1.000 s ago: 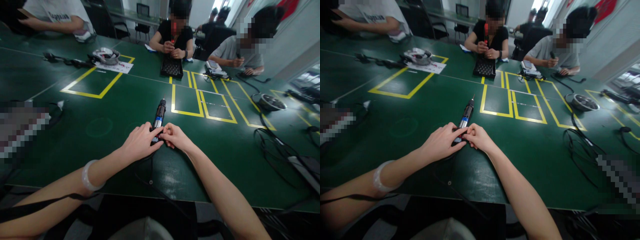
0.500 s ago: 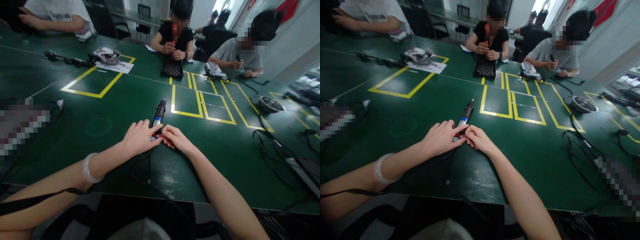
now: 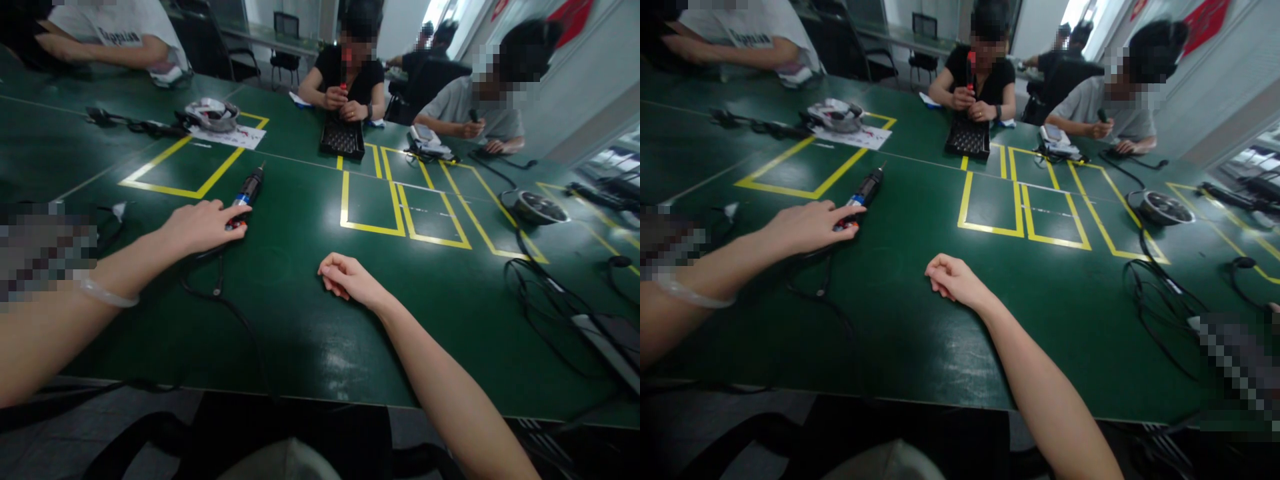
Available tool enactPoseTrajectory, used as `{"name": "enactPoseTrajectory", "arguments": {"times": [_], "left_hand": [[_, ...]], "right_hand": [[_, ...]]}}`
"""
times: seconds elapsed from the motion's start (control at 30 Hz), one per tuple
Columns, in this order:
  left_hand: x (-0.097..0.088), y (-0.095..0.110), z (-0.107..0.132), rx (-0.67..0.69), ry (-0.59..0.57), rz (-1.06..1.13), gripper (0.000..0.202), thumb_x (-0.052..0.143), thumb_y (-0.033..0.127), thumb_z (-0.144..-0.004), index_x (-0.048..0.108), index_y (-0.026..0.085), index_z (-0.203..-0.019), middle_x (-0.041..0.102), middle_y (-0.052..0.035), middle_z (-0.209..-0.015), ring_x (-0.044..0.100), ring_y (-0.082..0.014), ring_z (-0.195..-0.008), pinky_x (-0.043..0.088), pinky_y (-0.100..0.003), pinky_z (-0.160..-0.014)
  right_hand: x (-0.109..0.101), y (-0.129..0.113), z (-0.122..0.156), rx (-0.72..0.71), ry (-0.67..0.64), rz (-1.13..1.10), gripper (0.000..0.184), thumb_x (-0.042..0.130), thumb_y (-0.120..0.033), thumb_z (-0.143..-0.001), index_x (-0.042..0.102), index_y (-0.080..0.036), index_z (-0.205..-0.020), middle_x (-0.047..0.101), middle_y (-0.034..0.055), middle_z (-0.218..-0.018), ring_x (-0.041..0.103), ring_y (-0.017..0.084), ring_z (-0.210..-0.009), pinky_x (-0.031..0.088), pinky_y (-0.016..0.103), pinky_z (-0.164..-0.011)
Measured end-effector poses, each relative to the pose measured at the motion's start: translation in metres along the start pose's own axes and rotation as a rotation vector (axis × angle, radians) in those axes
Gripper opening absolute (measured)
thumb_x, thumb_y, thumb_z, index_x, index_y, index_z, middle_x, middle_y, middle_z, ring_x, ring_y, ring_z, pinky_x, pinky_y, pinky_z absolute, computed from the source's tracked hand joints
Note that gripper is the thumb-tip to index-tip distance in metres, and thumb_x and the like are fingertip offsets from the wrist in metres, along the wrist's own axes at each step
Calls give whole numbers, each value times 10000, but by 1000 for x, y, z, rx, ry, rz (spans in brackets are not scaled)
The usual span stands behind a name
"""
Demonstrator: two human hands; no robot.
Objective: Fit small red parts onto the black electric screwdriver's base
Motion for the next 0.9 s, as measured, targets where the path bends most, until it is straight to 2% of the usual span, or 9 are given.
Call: {"name": "enactPoseTrajectory", "arguments": {"times": [0.13,0.27,0.33,0.43,0.53,0.63,0.77,0.9], "left_hand": [[9,-61,-20,-76,-55,-6,710,327,685,-965,374,345,-1587,531,-114,-1043,481,-225,-866,441,-421,-834],[21,-113,-38,-142,-78,24,761,483,668,-921,381,310,-1585,497,-56,-942,348,-145,-755,406,-400,-871],[25,-133,-45,-146,-71,16,795,531,672,-894,395,288,-1577,506,-47,-938,301,-131,-742,386,-387,-889],[28,-152,-49,-182,-92,-42,797,492,702,-894,368,321,-1583,552,-87,-1089,311,-140,-772,381,-406,-901],[27,-154,-46,-160,-78,-84,768,423,710,-918,361,336,-1586,513,-133,-1319,393,-190,-895,381,-446,-920],[22,-144,-37,-80,10,-121,758,396,689,-935,427,260,-1558,452,-158,-1436,428,-247,-1034,375,-458,-946],[14,-127,-24,-13,85,-199,696,383,640,-957,559,150,-1418,456,-172,-1414,432,-280,-1108,391,-442,-941],[7,-110,-15,-57,170,-186,759,290,726,-953,638,106,-1222,511,-154,-1277,446,-275,-1092,391,-467,-970]], "right_hand": [[-1,0,0,-4,-15,15,187,551,-367,-926,567,-180,-922,561,-64,-621,426,52,-420,307,151,-342],[-1,0,-1,-6,-20,12,189,563,-367,-920,567,-179,-911,566,-61,-625,431,52,-421,313,151,-343],[-1,0,-1,-6,-21,6,190,565,-367,-919,568,-177,-911,568,-60,-628,433,52,-421,316,151,-341],[-2,2,-2,-7,-26,-6,185,563,-360,-920,572,-175,-916,573,-57,-634,437,53,-424,319,150,-341],[-2,4,-2,-11,-32,-12,177,561,-350,-923,574,-174,-920,575,-56,-639,435,51,-424,316,150,-340],[-2,4,-2,-16,-36,-18,170,562,-342,-924,574,-172,-922,577,-56,-649,441,49,-432,320,148,-346],[-2,4,-1,-22,-38,-17,169,561,-339,-925,574,-171,-917,577,-54,-649,444,51,-438,324,150,-350],[-2,2,-1,-22,-40,-17,173,559,-345,-925,574,-172,-917,577,-52,-653,443,53,-441,325,154,-351]]}}
Point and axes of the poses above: each hand's wrist, its own z-axis away from the middle knuckle, its own x-axis out of the palm, y = z × x, the point moved 1 cm from there along -z, towards the middle knuckle
